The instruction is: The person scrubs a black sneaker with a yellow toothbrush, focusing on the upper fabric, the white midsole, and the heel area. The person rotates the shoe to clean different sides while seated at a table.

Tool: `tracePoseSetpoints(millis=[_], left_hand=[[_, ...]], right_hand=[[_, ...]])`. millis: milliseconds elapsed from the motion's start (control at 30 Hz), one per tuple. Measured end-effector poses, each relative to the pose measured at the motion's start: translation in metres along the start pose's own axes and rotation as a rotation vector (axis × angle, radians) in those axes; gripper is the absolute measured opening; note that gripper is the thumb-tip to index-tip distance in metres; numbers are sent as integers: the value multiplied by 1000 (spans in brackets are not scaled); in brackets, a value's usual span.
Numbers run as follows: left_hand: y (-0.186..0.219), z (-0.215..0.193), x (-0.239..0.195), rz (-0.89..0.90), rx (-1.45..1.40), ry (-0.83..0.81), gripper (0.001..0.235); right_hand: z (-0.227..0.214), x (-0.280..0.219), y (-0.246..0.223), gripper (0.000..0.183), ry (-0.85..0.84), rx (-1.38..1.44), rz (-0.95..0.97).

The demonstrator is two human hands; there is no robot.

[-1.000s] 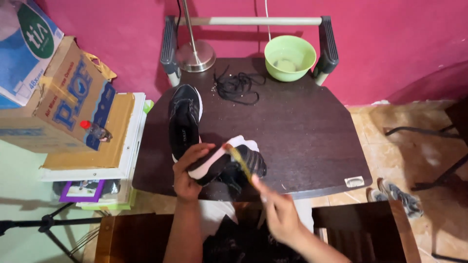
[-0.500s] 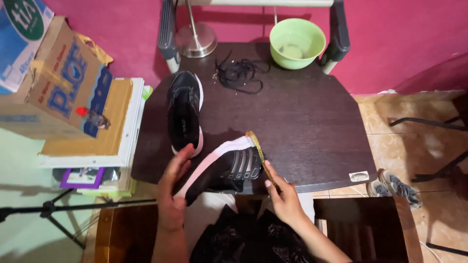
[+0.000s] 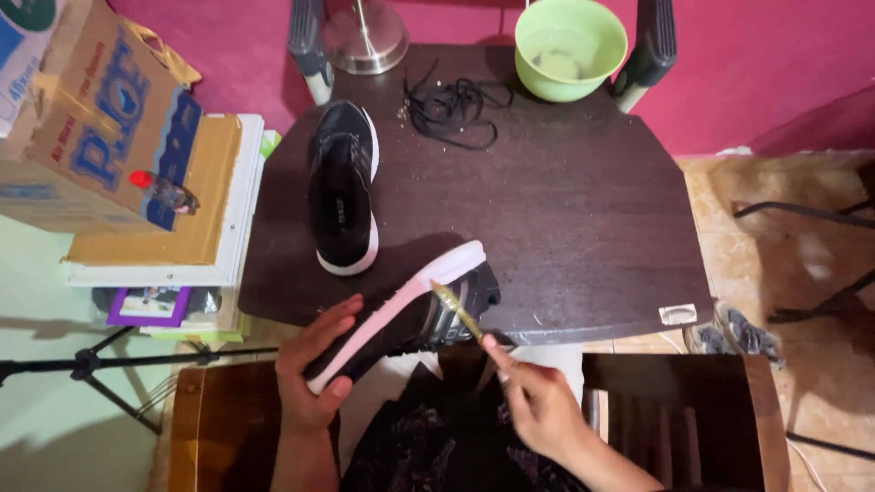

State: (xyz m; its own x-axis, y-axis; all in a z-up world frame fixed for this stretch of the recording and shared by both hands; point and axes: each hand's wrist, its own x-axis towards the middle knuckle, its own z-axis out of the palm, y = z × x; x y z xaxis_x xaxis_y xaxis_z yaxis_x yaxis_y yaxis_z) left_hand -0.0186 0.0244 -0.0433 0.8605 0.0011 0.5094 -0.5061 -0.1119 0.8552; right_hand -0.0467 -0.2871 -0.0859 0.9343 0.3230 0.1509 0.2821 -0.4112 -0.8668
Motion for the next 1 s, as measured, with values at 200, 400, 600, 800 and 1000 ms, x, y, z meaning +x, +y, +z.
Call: tracePoseSetpoints(millis=[200, 400, 600, 800, 1000], left_hand=[[-22, 1, -15, 56, -5, 68, 62], [-39, 10, -26, 91, -57, 92, 58], [-45, 14, -28, 90, -45, 112, 58], [-42, 15, -25, 78, -47, 123, 59], [-45, 20, -31, 77, -33, 152, 58]], right_hand=[[-1, 17, 6, 38, 5, 181, 131], [-14, 34, 25, 51, 169, -126, 271], [-10, 23, 9, 34, -22, -54, 83], [-8, 6, -8, 26, -31, -45, -169], [-10, -8, 38, 31, 95, -167, -39]])
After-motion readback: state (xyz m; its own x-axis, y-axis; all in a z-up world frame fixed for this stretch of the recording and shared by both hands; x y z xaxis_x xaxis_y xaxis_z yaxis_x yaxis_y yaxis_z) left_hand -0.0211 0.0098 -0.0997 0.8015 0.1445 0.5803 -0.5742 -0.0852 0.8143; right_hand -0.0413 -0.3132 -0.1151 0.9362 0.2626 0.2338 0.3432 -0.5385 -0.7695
